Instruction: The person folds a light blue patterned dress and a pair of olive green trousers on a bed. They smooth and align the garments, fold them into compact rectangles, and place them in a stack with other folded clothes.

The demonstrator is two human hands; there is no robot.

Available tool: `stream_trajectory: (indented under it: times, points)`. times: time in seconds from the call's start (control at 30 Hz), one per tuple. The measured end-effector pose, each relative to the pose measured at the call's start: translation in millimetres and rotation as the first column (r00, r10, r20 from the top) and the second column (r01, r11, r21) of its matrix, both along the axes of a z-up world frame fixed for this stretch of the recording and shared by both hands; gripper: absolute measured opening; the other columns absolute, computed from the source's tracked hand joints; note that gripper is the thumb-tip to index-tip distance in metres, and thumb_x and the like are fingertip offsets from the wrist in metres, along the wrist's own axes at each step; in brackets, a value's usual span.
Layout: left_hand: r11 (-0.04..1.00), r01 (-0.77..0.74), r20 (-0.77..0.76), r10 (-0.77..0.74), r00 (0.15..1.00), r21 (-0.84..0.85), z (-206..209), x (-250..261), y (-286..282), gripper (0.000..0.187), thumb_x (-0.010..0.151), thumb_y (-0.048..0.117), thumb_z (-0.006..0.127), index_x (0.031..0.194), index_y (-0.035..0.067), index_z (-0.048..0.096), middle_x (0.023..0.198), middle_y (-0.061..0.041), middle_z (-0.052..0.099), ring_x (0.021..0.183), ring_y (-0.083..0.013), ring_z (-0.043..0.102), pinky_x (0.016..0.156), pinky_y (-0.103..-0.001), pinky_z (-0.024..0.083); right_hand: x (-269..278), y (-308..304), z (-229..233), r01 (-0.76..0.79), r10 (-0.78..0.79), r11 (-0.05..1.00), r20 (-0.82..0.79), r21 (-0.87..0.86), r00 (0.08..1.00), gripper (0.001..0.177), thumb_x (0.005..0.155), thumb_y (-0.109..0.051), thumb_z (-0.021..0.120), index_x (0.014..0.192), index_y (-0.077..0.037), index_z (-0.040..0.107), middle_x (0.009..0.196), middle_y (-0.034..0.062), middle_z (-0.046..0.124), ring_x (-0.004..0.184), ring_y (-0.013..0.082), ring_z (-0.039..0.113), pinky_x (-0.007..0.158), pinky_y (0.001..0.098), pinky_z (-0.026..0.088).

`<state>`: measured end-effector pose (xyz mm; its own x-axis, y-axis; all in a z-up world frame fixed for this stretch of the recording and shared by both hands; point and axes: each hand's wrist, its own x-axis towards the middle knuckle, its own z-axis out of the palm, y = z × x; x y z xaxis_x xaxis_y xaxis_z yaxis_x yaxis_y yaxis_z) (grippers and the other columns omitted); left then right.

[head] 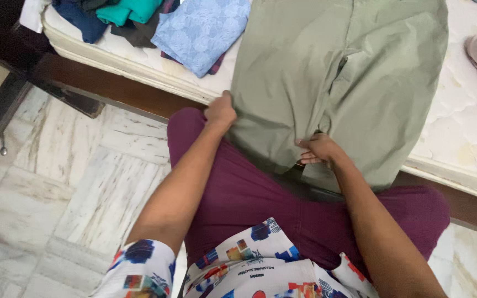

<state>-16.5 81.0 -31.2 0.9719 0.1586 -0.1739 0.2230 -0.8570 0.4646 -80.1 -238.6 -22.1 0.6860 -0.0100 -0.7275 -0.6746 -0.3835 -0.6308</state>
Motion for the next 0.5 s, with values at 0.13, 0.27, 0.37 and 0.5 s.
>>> stream_trajectory:
  times: [0.13, 0.27, 0.37, 0.5]
  points:
    - [0.998, -0.023, 0.109, 0.016, 0.994, 0.06, 16.2, -3.0, 17.5, 0.039, 0.087, 0.006, 0.062, 0.125, 0.005, 0.056, 0.123, -0.022, 0.065, 0.116, -0.0453, 0.062, 0.094, -0.058, 0.051, 5.5, -33.0, -5.8, -0.322, 0.321, 0.947, -0.054, -0.005, 0.945, 0.038, 0.099, -0.02, 0.052, 0.126, 0.003, 0.068, 0.108, 0.0161, 0.079, 0.091, 0.0243, 0.077, 0.082, 0.0402, 0.065]
    - [0.992, -0.002, 0.253, -0.031, 0.967, 0.129, 42.2, -10.9, 4.9, 0.054, 0.068, 0.004, 0.072, 0.119, 0.004, 0.055, 0.123, -0.019, 0.059, 0.115, -0.0411, 0.058, 0.088, -0.054, 0.05, 15.6, -110.3, 12.8, -0.111, 0.115, 0.993, 0.117, -0.037, 0.986, 0.028, 0.1, -0.016, 0.057, 0.12, -0.001, 0.069, 0.102, 0.0147, 0.079, 0.088, 0.022, 0.076, 0.076, 0.0322, 0.059]
    - [0.991, 0.129, 0.502, -0.131, 0.855, 0.039, 51.8, -6.4, -24.0, 0.066, 0.062, 0.007, 0.076, 0.124, 0.003, 0.055, 0.122, -0.022, 0.056, 0.11, -0.0433, 0.055, 0.085, -0.055, 0.048, 28.9, -174.4, 27.3, 0.157, -0.13, 0.987, 0.452, -0.022, 0.883, 0.022, 0.103, -0.011, 0.06, 0.115, 0.004, 0.07, 0.094, 0.0166, 0.074, 0.079, 0.0236, 0.071, 0.07, 0.0319, 0.054]
    - [0.903, 0.41, 0.682, -0.218, 0.698, -0.131, 41.6, 22.8, -87.7, 0.052, 0.076, 0.003, 0.067, 0.128, 0.011, 0.06, 0.121, -0.013, 0.068, 0.114, -0.0352, 0.064, 0.097, -0.048, 0.052, 50.5, -232.3, 37.7, 0.441, -0.192, 0.85, 0.61, -0.288, 0.769, 0.025, 0.096, -0.013, 0.07, 0.115, 0.004, 0.071, 0.101, 0.017, 0.073, 0.087, 0.0235, 0.07, 0.078, 0.0344, 0.056]
